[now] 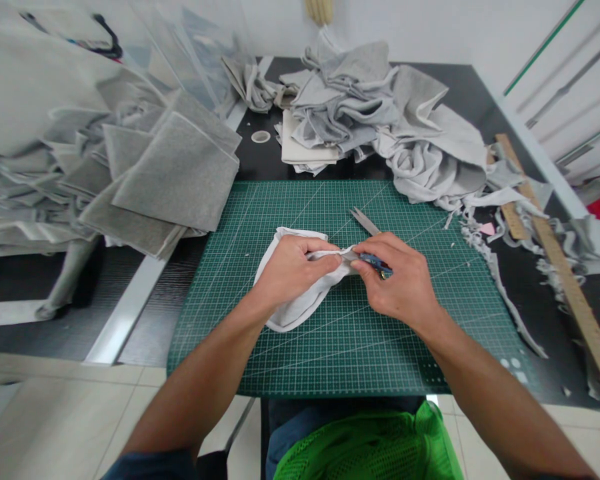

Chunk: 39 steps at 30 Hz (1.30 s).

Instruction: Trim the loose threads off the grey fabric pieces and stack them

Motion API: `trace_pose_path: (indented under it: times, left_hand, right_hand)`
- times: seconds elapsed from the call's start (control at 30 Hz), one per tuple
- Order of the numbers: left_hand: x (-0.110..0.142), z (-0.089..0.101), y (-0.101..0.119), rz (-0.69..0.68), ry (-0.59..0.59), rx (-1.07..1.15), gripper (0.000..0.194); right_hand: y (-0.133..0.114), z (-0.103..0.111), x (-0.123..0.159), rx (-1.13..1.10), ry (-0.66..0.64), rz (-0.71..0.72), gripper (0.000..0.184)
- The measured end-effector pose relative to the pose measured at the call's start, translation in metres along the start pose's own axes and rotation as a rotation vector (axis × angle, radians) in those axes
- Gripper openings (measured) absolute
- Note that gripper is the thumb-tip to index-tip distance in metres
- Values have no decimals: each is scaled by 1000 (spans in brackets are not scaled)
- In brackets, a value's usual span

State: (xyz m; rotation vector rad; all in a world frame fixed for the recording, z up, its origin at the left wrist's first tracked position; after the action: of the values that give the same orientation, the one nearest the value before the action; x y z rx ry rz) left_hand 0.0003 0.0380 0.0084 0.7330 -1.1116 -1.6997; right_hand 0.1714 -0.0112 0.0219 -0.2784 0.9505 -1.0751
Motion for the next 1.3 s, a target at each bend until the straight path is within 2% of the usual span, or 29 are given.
trace_pose_path:
  times: [0.3, 0.63, 1.3]
  left_hand:
    - [1, -1, -2, 29, -8, 57, 17]
    - [1, -5, -13, 97, -47, 248, 18]
    - [0, -4, -19, 148, -29, 320, 18]
  right_hand:
    - [0, 0, 0, -5, -2, 3, 17]
    - [-2, 1, 0, -25, 0, 4, 15]
    - [-4, 4, -1, -11, 3, 29, 20]
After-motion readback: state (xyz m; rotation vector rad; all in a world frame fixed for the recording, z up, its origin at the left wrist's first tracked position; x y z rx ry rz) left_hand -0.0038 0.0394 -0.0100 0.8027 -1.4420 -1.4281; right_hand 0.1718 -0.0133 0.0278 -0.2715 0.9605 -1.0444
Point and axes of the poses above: each hand's wrist, its own x-axis away from the middle knuckle, its own z-axis out of the back of the hand, y = z × x, the point moved 6 cm from there along -x, towards the middle knuckle, and after that the axes turned 1 degree about -x, right-handed, at the moved point
